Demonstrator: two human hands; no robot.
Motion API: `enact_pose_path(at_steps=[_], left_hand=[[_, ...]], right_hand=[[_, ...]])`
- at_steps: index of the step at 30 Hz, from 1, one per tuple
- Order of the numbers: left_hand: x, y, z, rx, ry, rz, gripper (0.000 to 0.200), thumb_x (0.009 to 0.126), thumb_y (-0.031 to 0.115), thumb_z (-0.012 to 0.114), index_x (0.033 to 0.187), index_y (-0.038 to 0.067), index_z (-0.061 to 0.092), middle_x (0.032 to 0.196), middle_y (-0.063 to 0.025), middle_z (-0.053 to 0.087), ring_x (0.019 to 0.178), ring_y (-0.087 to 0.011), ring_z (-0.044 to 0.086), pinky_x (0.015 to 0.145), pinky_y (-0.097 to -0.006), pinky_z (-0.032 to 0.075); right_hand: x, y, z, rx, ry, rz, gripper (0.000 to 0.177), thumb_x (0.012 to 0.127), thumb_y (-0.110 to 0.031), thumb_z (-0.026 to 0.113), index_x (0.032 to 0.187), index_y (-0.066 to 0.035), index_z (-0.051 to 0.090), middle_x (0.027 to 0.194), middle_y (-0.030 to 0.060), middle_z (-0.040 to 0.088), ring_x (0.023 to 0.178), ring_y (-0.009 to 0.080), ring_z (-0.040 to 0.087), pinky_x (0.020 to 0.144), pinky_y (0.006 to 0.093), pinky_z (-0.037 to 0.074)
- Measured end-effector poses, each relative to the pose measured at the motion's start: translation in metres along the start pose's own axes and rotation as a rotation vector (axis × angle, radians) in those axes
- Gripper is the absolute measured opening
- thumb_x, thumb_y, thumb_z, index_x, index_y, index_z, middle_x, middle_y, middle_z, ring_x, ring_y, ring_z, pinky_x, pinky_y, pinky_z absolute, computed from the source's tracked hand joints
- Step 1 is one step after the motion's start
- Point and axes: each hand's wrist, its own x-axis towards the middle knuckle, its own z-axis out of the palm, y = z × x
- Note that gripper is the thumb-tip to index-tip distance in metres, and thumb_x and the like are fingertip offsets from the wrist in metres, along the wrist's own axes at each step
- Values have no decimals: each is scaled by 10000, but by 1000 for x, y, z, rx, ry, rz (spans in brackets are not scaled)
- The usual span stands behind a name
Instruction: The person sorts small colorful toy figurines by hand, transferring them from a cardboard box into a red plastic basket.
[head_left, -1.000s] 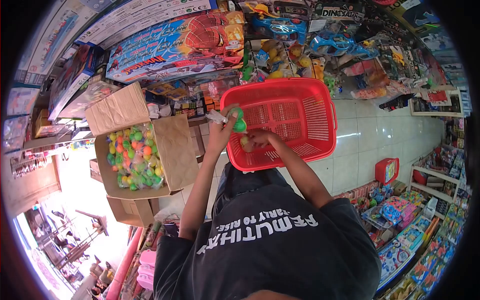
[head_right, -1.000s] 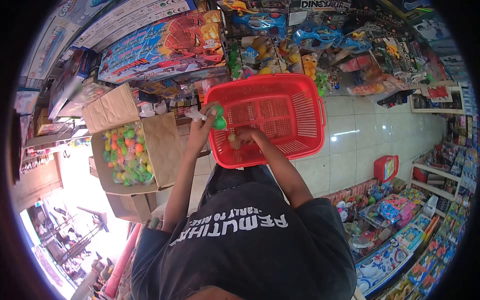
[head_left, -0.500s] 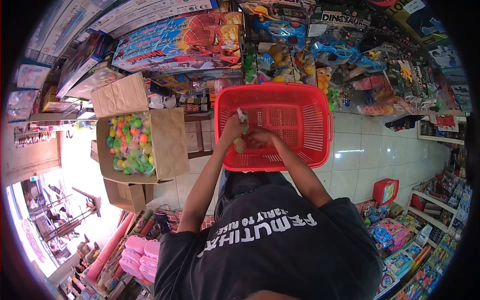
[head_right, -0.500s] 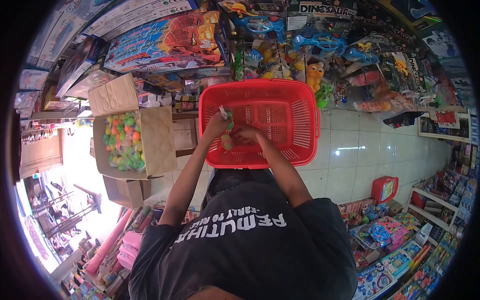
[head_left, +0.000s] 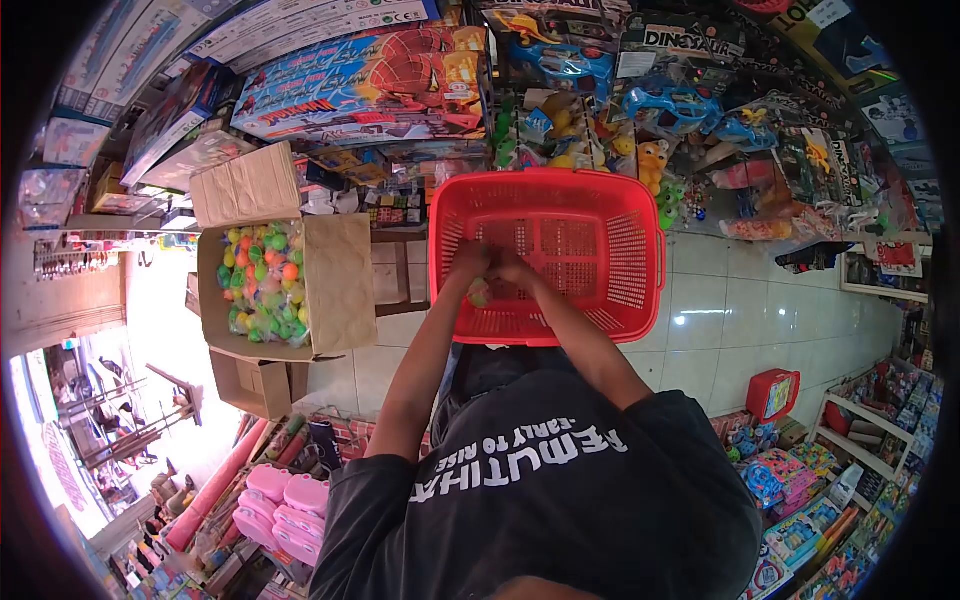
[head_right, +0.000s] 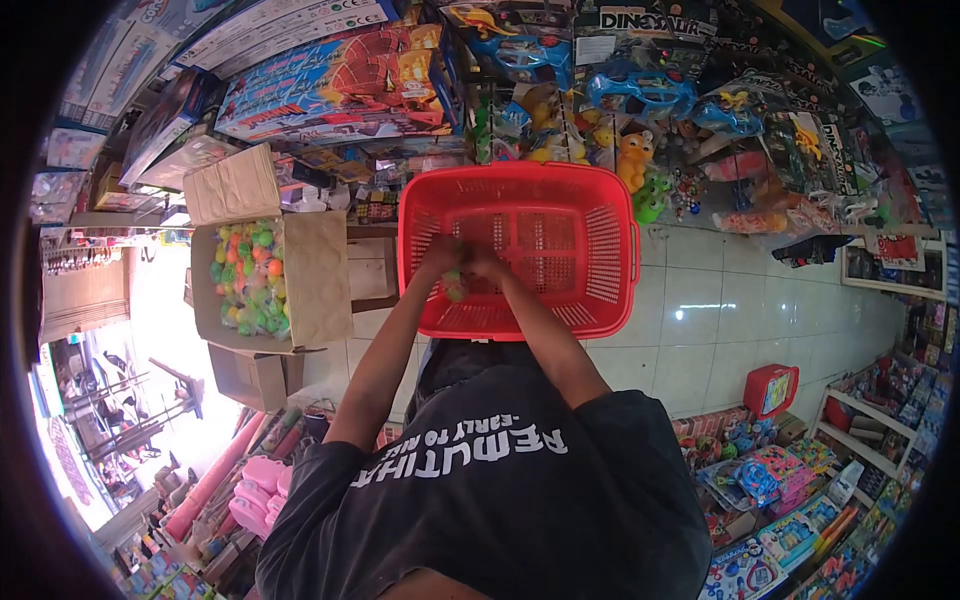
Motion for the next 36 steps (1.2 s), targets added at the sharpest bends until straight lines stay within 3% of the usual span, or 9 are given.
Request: enact_pose_path(at_steps=[5, 12, 18, 20, 26, 30, 32, 34, 36], left_hand=[[-18, 12, -4, 250, 60, 15, 184, 699, 137, 592, 799, -15, 621, 857, -222, 597, 835, -356, 593, 729, -423, 493], [-24, 27, -10, 421, -27, -4, 189, 734, 106, 563, 872, -11, 618, 989, -185, 555, 878, -329, 599, 715, -394, 519], [-41, 28, -5, 667, 10, 124, 202, 736, 181, 567, 866, 45, 639, 1001, -138, 565, 953, -290, 560, 721, -392, 503], [-45, 26, -2, 676, -1, 164, 206, 730, 197, 571, 864, 60, 645, 1004, -128, 568, 976, -288, 543, 738, -397, 491], [-62, 28, -8, 691, 41, 237, 220, 705, 188, 580, 884, 81, 651, 1071, -103, 552, 1037, -293, 513, 829, -423, 436], [-78, 34, -32, 546, 71, 203, 255, 731, 122, 549, 969, 68, 623, 1146, -120, 522, 1109, -286, 472, 852, -412, 433], [-91, 29, -42, 468, 67, 217, 259, 768, 102, 518, 1007, 61, 609, 1195, -123, 496, 1168, -286, 426, 847, -401, 441], [-141, 65, -97, -274, 319, 283, 187, 792, 61, 511, 951, -19, 566, 1073, -133, 560, 1028, -236, 551, 830, -358, 445], [-183, 80, -122, -506, 326, 196, 161, 817, 66, 508, 944, -12, 569, 973, -115, 581, 888, -202, 575, 742, -316, 458]], right_hand=[[2, -1, 4, -298, 74, -252, 414, 676, -226, 657, 1019, -17, 554, 880, 76, 624, 737, 168, 595, 609, 309, 476], [23, 18, 5, -502, 95, -181, 438, 628, -269, 685, 979, -26, 584, 837, 119, 638, 786, 155, 596, 662, 312, 466], [20, 21, -2, -390, -6, -169, 236, 664, -190, 654, 852, -49, 638, 751, 35, 633, 695, 141, 573, 634, 301, 454], [10, 15, -2, -38, -99, 57, 209, 713, -145, 604, 900, -57, 633, 744, 29, 619, 673, 142, 554, 595, 302, 447], [-18, -11, -16, -11, -275, 95, 286, 767, -111, 553, 1047, -65, 583, 839, 47, 612, 695, 137, 541, 575, 312, 452], [-39, -31, -30, -269, -259, 83, 310, 764, -69, 571, 1073, -54, 549, 947, 30, 589, 794, 111, 544, 626, 264, 458], [-45, -23, -37, -403, -93, -243, 301, 802, -106, 574, 1090, -34, 528, 922, 56, 591, 837, 112, 536, 692, 253, 447], [-67, -40, -36, -365, -104, -246, 284, 816, -119, 571, 1082, -30, 525, 900, 59, 586, 844, 115, 534, 717, 251, 441], [-96, -67, -30, -331, -108, -252, 270, 830, -132, 568, 1074, -25, 522, 879, 61, 581, 851, 117, 531, 741, 248, 435]])
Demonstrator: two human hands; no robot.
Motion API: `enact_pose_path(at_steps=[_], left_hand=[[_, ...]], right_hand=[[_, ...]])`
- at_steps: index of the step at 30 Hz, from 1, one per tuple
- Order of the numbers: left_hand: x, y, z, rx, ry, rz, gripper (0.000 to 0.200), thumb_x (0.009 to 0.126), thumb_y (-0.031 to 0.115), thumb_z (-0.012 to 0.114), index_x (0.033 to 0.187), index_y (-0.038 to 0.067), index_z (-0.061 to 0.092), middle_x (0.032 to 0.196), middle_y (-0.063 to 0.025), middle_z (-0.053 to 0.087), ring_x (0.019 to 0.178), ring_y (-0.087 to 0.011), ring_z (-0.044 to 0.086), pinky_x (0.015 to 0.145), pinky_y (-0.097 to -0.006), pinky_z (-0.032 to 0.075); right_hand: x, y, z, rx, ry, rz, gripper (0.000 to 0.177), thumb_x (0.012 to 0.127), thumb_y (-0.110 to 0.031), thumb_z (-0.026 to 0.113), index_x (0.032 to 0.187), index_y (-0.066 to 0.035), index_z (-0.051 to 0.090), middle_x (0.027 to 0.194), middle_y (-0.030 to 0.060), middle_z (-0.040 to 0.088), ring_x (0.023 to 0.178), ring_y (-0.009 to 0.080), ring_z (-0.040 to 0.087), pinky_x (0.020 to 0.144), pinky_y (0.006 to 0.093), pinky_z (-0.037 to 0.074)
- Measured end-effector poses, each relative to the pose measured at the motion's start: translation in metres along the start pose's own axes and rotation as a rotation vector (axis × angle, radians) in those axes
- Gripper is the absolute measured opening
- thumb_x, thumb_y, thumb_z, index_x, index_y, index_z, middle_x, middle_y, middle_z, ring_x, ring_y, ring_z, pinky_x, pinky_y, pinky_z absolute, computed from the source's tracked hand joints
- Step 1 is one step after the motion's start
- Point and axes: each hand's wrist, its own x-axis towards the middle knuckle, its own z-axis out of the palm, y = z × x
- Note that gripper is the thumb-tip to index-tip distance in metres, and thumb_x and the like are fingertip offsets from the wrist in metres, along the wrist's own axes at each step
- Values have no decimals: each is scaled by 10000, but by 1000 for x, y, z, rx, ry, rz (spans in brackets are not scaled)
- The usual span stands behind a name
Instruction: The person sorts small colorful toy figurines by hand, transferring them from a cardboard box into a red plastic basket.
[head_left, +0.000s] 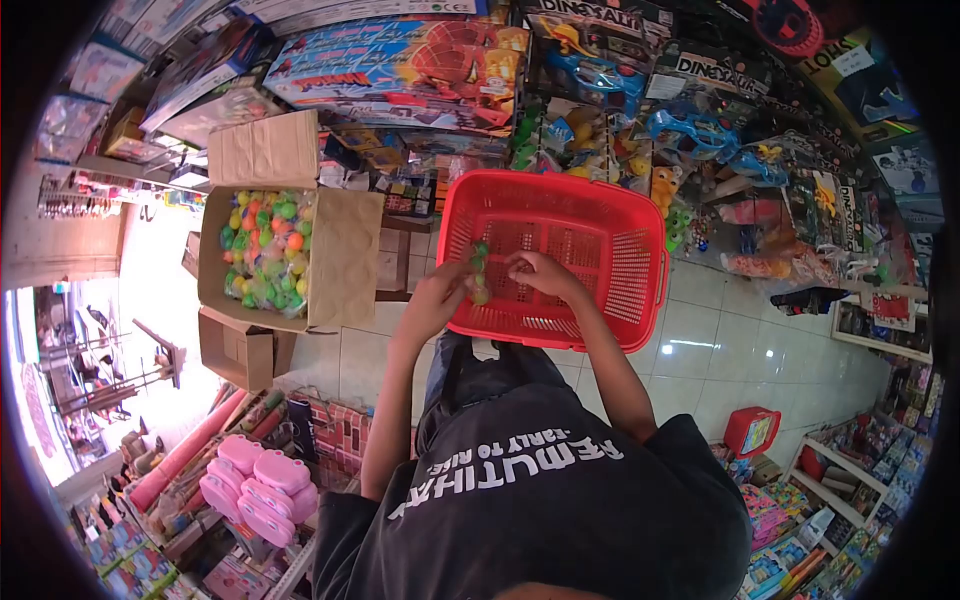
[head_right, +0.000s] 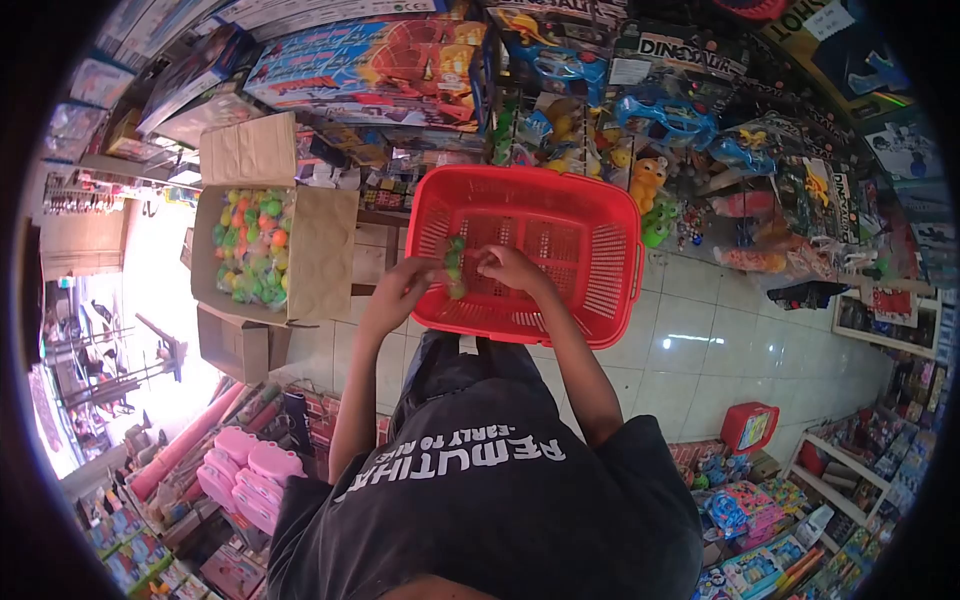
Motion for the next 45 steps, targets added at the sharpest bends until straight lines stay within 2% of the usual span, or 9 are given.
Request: enact_pose_path(at_steps=[4, 12, 15, 19, 28, 31, 39, 42, 45], left_hand=[[-64, -20, -13, -510, 124, -215, 185, 883, 152, 495, 911, -18, 562, 736, -48, 586, 662, -102, 548, 601, -230, 442], [-157, -173, 34, -414, 74, -409, 177, 875, 169, 481, 906, 23, 577, 735, -42, 590, 655, -91, 542, 579, -234, 437], [-196, -250, 55, -269, 24, -427, 199, 842, 208, 508, 929, 50, 592, 781, -102, 620, 720, -180, 603, 635, -296, 465], [-252, -318, 63, -27, -137, -511, 332, 781, 333, 532, 947, 52, 598, 891, -158, 626, 888, -343, 585, 754, -384, 459], [-334, -367, 25, -201, -50, -691, 352, 772, 345, 568, 878, 12, 614, 719, -108, 634, 652, -180, 610, 616, -313, 483], [-359, -377, 18, -280, 36, -806, 328, 783, 318, 569, 897, 13, 607, 741, -91, 631, 635, -166, 595, 574, -293, 477], [-379, -367, -1, -461, 265, -659, 279, 820, 233, 543, 979, 7, 575, 833, -112, 630, 728, -190, 607, 629, -305, 484], [-368, -370, -20, -398, 355, -470, 267, 837, 216, 532, 1000, 7, 567, 864, -135, 624, 802, -186, 606, 700, -301, 475], [-339, -313, -84, -324, 448, -418, 240, 854, 194, 520, 1004, 11, 563, 867, -135, 620, 829, -173, 601, 714, -287, 459]], right_hand=[[-40, -63, 15, 208, -48, -18, 201, 841, -130, 543, 1010, -22, 530, 829, 50, 587, 788, 119, 570, 687, 261, 456], [-77, -94, 108, 215, -329, -17, 236, 884, -193, 512, 1053, -29, 518, 901, 37, 584, 882, 102, 557, 732, 238, 457], [-61, -50, 157, 131, -356, 71, 262, 879, -213, 523, 1071, -35, 518, 917, 32, 587, 900, 100, 552, 734, 239, 457], [-27, 66, 221, -121, -9, 37, 249, 826, -203, 570, 993, -18, 573, 868, 73, 622, 827, 145, 589, 730, 283, 465], [-25, 149, 295, -256, 423, 384, 216, 768, -205, 608, 902, -35, 617, 802, 85, 642, 757, 177, 612, 717, 290, 468], [-6, 147, 306, -36, 453, 266, 210, 765, -206, 615, 880, -30, 613, 799, 74, 638, 745, 158, 602, 691, 273, 467], [66, 67, 334, -169, 17, 361, 288, 754, -275, 628, 922, -41, 617, 867, 105, 645, 839, 207, 618, 737, 311, 473], [86, 10, 351, -340, -233, 154, 269, 815, -238, 590, 990, -35, 582, 891, 59, 617, 812, 133, 578, 729, 268, 452], [94, -81, 361, -137, -372, 40, 268, 849, -230, 557, 1032, -35, 562, 937, 60, 604, 881, 123, 559, 790, 270, 435]])
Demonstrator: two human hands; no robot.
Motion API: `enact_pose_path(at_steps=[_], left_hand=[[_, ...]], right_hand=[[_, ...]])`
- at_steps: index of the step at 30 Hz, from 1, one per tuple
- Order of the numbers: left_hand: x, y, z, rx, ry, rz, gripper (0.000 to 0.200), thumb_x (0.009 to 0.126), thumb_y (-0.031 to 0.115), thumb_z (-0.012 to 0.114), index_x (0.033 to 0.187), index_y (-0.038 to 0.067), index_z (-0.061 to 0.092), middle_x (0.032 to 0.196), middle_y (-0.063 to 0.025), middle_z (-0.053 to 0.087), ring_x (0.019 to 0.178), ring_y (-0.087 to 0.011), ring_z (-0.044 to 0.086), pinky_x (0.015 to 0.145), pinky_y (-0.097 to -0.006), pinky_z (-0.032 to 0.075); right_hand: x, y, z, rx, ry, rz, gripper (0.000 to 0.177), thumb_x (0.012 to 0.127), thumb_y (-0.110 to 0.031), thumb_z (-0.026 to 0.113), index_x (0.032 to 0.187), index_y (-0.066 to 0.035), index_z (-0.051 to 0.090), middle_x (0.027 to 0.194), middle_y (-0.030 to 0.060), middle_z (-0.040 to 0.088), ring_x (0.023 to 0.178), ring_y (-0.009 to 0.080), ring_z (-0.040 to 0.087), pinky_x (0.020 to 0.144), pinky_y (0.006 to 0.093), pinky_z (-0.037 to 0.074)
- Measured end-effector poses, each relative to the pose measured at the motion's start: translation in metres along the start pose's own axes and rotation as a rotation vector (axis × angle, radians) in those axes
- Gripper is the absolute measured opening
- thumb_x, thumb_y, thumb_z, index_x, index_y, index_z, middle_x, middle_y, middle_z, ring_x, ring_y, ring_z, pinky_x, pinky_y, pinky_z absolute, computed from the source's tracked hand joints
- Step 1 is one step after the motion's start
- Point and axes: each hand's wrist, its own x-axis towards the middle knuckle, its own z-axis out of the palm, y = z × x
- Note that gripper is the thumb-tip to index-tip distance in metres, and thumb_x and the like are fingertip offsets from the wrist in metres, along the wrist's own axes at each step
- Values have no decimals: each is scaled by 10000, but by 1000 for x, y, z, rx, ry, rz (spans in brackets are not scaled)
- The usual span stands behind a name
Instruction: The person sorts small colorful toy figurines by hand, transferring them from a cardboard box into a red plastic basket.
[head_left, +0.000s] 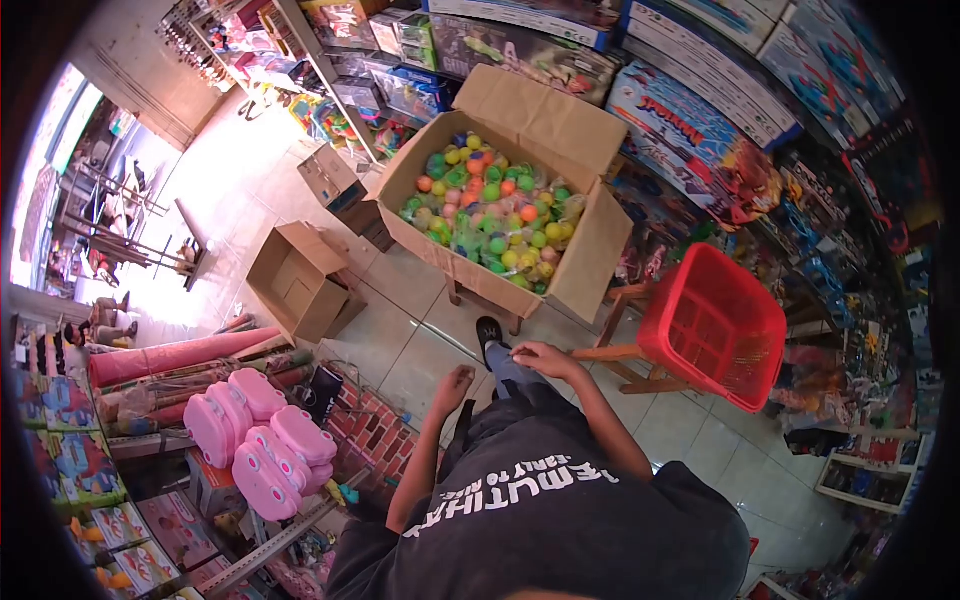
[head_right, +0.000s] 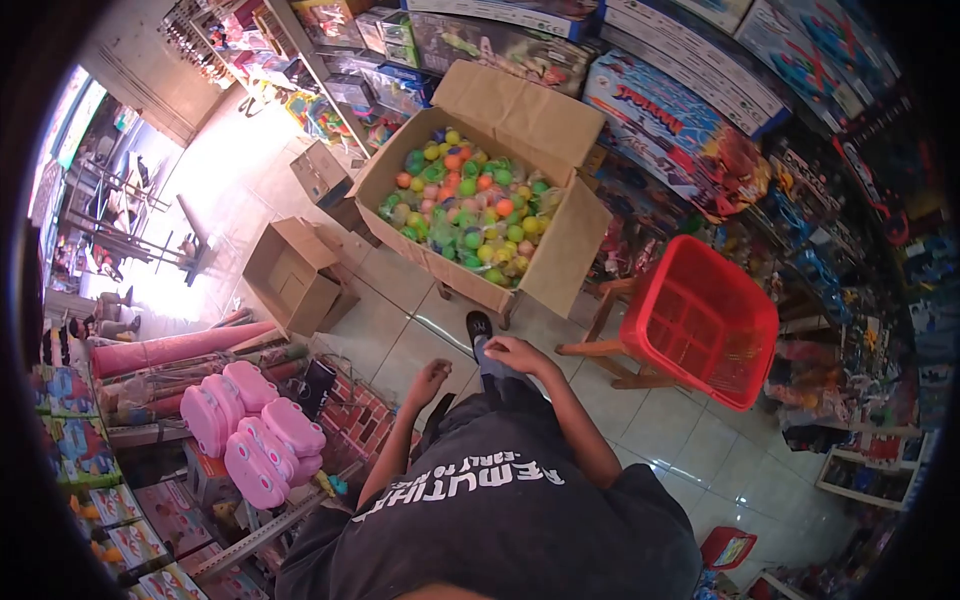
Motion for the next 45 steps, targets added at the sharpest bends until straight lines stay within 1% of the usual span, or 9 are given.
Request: enact_pose_path(at_steps=[9, 11, 12, 15, 22, 32, 37, 42, 45], left_hand=[[115, 193, -78, 114, 296, 440, 156, 856, 97, 504, 976, 11, 554, 846, -110, 601, 745, -218, 571, 634, -290, 445], [144, 221, -86, 196, 217, 451, 157, 842, 93, 510, 970, 15, 556, 851, -118, 588, 772, -238, 561, 652, -306, 444], [159, 228, -91, 276, 145, 462, 158, 829, 88, 515, 964, 18, 557, 856, -125, 575, 799, -258, 551, 669, -322, 443], [209, 221, -95, 447, -2, 592, 241, 789, 125, 539, 1018, 51, 540, 931, -131, 555, 888, -306, 524, 756, -390, 426], [253, 188, -80, 752, -389, 441, 379, 779, 230, 577, 1134, 124, 499, 1122, -138, 458, 1025, -325, 496, 861, -419, 418], [251, 205, -88, 812, -283, 612, 574, 699, 310, 652, 1206, 145, 440, 1222, -136, 389, 1104, -357, 407, 898, -448, 345], [257, 200, -98, 734, -318, 633, 508, 743, 264, 612, 1204, 124, 451, 1183, -137, 435, 1085, -326, 436, 892, -431, 325], [268, 205, -107, 277, -561, 549, 357, 811, 150, 538, 1141, 25, 480, 988, -191, 556, 933, -346, 533, 790, -409, 411], [273, 199, -111, 309, -607, 595, 291, 825, 117, 514, 1089, -5, 516, 944, -209, 572, 882, -352, 553, 750, -385, 430]], right_hand=[[68, -151, -74, 348, 69, -229, 269, 852, -216, 560, 1058, -44, 528, 955, 40, 575, 870, 133, 562, 778, 254, 435], [97, -137, -97, -199, 315, -202, 301, 815, -187, 585, 1086, -79, 514, 1018, 76, 561, 924, 194, 567, 786, 306, 451], [109, -128, -103, -191, 317, -196, 301, 815, -187, 585, 1086, -79, 514, 1018, 76, 561, 924, 194, 567, 786, 306, 451], [128, -118, -111, -585, 430, 89, 343, 753, -130, 590, 1077, -95, 482, 1106, 117, 495, 1033, 308, 501, 770, 432, 446], [141, -108, -114, -636, 435, 178, 254, 745, -136, 582, 974, -72, 494, 877, 114, 580, 893, 299, 572, 725, 430, 456], [137, -142, -114, -139, 370, -188, 157, 796, -151, 560, 844, -18, 491, 783, 91, 552, 723, 186, 541, 671, 302, 424], [143, -156, -95, 88, 362, -146, 96, 840, -112, 520, 849, -24, 482, 785, 22, 515, 765, 101, 488, 715, 242, 399], [142, -160, -75, 191, 530, -243, 123, 853, -142, 527, 862, -25, 491, 775, 16, 503, 754, 91, 477, 702, 241, 397], [138, -158, -67, 150, 674, -187, 142, 848, -156, 540, 876, -24, 499, 789, 45, 529, 767, 124, 508, 697, 268, 409]])
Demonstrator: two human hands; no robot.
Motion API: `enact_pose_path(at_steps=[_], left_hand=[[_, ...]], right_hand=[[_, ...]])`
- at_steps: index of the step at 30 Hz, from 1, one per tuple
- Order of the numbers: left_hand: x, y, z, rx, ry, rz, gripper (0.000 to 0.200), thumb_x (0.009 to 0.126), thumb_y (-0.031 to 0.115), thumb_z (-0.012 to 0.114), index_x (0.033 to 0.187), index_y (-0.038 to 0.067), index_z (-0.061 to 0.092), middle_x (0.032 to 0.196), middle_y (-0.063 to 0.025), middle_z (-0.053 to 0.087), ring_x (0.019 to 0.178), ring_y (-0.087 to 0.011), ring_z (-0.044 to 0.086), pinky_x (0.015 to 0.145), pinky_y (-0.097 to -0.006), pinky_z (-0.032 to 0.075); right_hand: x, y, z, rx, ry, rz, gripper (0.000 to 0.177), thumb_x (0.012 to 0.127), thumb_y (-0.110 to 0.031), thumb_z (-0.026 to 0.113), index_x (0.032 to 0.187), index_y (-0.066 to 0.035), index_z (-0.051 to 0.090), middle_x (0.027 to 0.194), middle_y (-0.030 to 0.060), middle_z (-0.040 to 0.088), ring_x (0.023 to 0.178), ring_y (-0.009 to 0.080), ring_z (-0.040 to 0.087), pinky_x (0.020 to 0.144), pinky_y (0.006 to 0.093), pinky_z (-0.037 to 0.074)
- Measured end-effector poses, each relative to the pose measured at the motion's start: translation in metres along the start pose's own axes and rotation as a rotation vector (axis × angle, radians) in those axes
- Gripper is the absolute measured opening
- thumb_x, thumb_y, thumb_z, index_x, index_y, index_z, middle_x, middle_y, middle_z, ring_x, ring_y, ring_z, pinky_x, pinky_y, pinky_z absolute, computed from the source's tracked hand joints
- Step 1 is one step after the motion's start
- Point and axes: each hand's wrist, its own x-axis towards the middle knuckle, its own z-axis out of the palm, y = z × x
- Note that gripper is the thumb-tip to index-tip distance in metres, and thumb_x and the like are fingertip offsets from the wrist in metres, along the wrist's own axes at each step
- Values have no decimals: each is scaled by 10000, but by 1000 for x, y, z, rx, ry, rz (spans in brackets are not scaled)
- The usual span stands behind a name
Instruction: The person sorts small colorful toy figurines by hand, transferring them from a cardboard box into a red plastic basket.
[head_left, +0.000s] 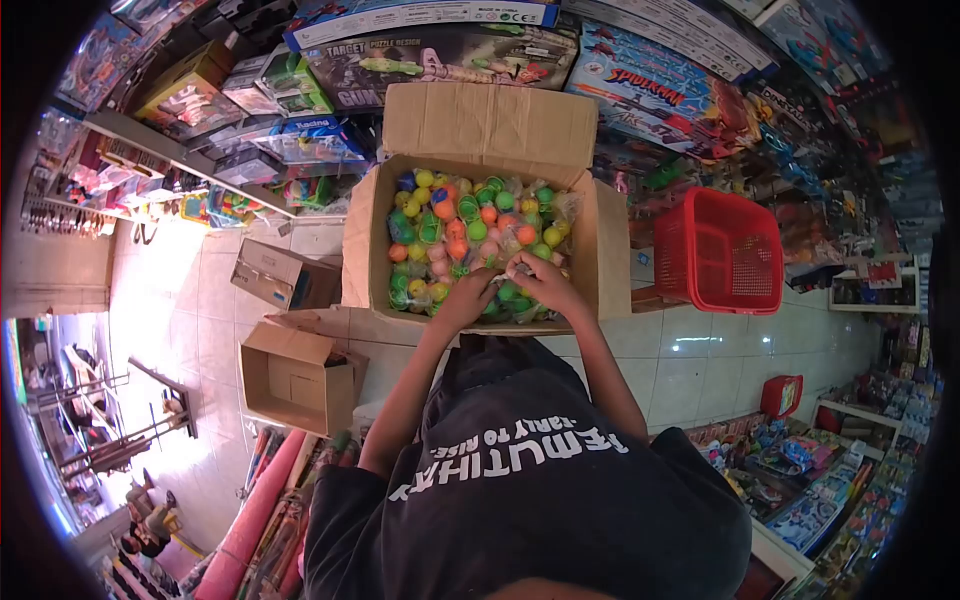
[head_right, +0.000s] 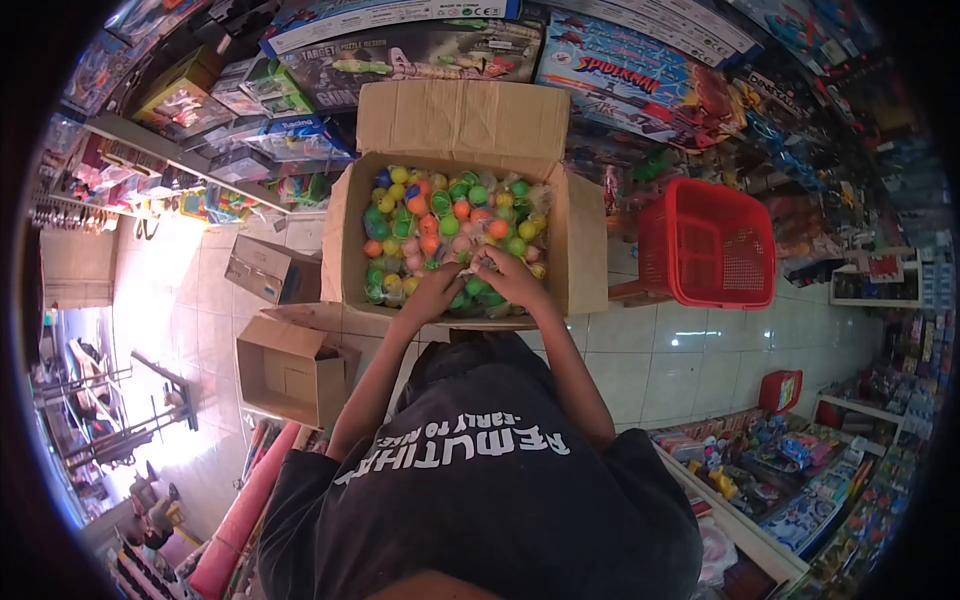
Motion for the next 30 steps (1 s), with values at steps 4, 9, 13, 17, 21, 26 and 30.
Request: enact_pose_path(at_steps=[4, 9, 13, 17, 21, 26, 30], left_hand=[[0, -6, 1, 10, 23, 10, 266, 839, 131, 499, 1060, -13, 536, 910, -210, 579, 856, -342, 565, 733, -378, 429], [1, -3, 2, -16, 59, -12, 250, 837, 102, 484, 1046, -22, 543, 937, -235, 573, 889, -370, 552, 752, -397, 427], [1, -10, 4, -85, 61, 14, 252, 845, 123, 482, 1023, -46, 536, 898, -249, 573, 862, -387, 553, 726, -395, 430], [1, -7, 3, -88, 53, -63, 241, 847, 130, 484, 998, -51, 536, 863, -255, 572, 840, -396, 553, 703, -396, 429], [0, -17, 8, -118, 94, -16, 233, 846, 134, 489, 983, -48, 536, 835, -254, 570, 818, -396, 555, 687, -399, 424], [0, -15, 5, -121, 96, -15, 235, 852, 144, 491, 988, -44, 524, 830, -251, 568, 807, -387, 559, 683, -390, 421], [0, -15, 5, -127, 82, -76, 234, 863, 157, 490, 984, -41, 515, 831, -241, 567, 794, -367, 565, 675, -373, 419]], right_hand=[[-16, 18, -10, -302, 226, 183, 145, 839, -146, 526, 922, -29, 521, 878, 142, 582, 865, 267, 577, 716, 356, 442], [-32, 59, -17, -851, 157, 287, 244, 798, -84, 488, 1041, -82, 510, 913, 197, 586, 879, 331, 587, 730, 417, 464], [-31, 50, -6, -1003, 6, 456, 389, 806, -110, 463, 1188, -178, 443, 1101, 213, 505, 967, 364, 551, 772, 458, 462], [-23, 81, -1, -1154, 119, 362, 433, 824, -150, 452, 1245, -233, 391, 1225, 210, 386, 1056, 383, 491, 807, 476, 453], [-9, 76, -2, -1176, -66, 460, 431, 826, -217, 477, 1249, -234, 397, 1240, 198, 356, 1096, 382, 453, 842, 467, 439], [-8, 69, -3, -1075, -101, 450, 386, 822, -273, 499, 1201, -201, 468, 1171, 205, 426, 1067, 376, 476, 842, 453, 440], [-6, 81, -7, -1056, -16, 411, 296, 821, -279, 504, 1073, -136, 564, 1077, 162, 524, 1039, 318, 501, 825, 428, 446]])
